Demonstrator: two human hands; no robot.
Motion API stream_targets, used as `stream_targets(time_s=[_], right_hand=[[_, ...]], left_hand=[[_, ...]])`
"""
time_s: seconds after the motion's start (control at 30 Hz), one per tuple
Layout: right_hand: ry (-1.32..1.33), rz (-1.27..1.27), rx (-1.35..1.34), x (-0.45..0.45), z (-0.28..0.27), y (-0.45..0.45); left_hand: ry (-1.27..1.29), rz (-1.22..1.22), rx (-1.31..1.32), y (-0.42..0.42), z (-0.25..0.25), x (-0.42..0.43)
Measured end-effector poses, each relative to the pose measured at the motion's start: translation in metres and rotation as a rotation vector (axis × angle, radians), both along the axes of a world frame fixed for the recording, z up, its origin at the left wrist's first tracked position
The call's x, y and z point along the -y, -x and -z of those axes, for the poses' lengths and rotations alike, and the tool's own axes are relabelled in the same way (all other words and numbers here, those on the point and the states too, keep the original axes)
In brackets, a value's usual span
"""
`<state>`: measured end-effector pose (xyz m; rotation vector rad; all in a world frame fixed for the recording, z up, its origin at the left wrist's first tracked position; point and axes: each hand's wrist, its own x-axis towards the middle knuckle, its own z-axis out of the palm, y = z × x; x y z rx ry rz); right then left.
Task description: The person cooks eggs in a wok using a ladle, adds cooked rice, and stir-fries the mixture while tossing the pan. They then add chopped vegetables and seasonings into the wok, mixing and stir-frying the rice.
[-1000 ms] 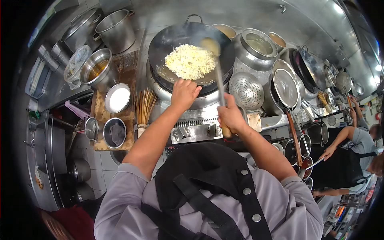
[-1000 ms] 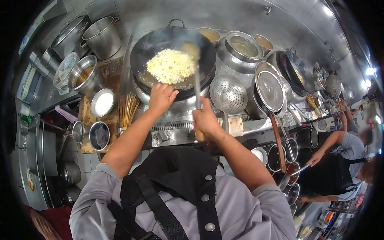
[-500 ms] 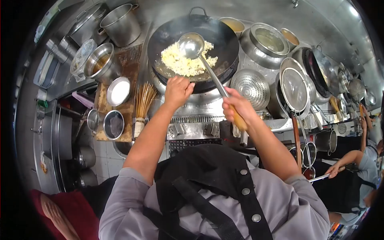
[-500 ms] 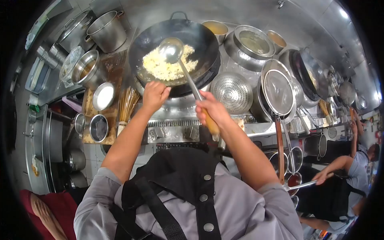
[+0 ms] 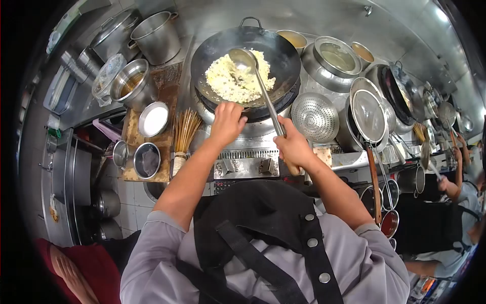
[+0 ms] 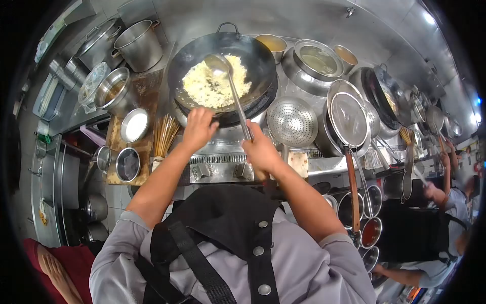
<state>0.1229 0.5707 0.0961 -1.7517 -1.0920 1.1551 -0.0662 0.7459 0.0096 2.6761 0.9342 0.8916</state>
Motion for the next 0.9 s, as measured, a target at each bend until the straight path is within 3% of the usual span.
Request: stream_targets(time_s=[0.03,0.1,0.13,0.23,0.3,0.37,0.5,0.53,0.57,0.63,0.7,0.9], right_hand=[[0.005,0.008,0.004,0.018,-0.015,0.007],[-0.019,0.070,-0.832,0.060,-0.043,-0.007],[0.023,0.095,-1.045,0.065,-0.042,-0.011],[0.168,0.225,-1.116,0.032,-0.010,-0.006],[0.123,0.165,-0.963,0.010,-0.006,0.006],[0.011,0.064,-0.287,-0.003,-0.022,0.028],[-0.055,0.116,-0.977,-0.004,-0.039,0.010],[-0.050,0.110,-0.974,-0.022,-0.025,0.005],[-0.004,0.120,-0.931,-0.049,-0.005,0.001],[0.030,0.129,-0.882,-0.067,-0.002,0.006],[-0.073,0.065,-0.223,-0.073,-0.005,0.010],[-0.098,0.204,0.008,-0.099,0.011,-0.037]], left_hand=[[-0.067,-0.033,-0.011,0.008,0.005,0.015],[-0.133,-0.073,-0.009,0.011,0.011,0.031],[-0.084,-0.071,-0.043,0.013,0.014,0.036],[-0.061,-0.063,-0.038,0.019,0.015,0.040],[-0.044,-0.079,-0.087,0.018,0.012,0.038],[-0.098,-0.080,-0.019,0.018,-0.002,0.032],[-0.054,0.053,0.109,0.003,-0.022,-0.008],[0.001,0.061,0.015,0.001,-0.021,-0.018],[0.059,0.073,-0.081,-0.001,-0.016,-0.022],[-0.034,0.052,-0.030,-0.005,-0.014,-0.024],[0.041,0.062,-0.126,-0.003,-0.015,-0.026],[0.054,0.127,-0.025,-0.001,-0.012,-0.036]])
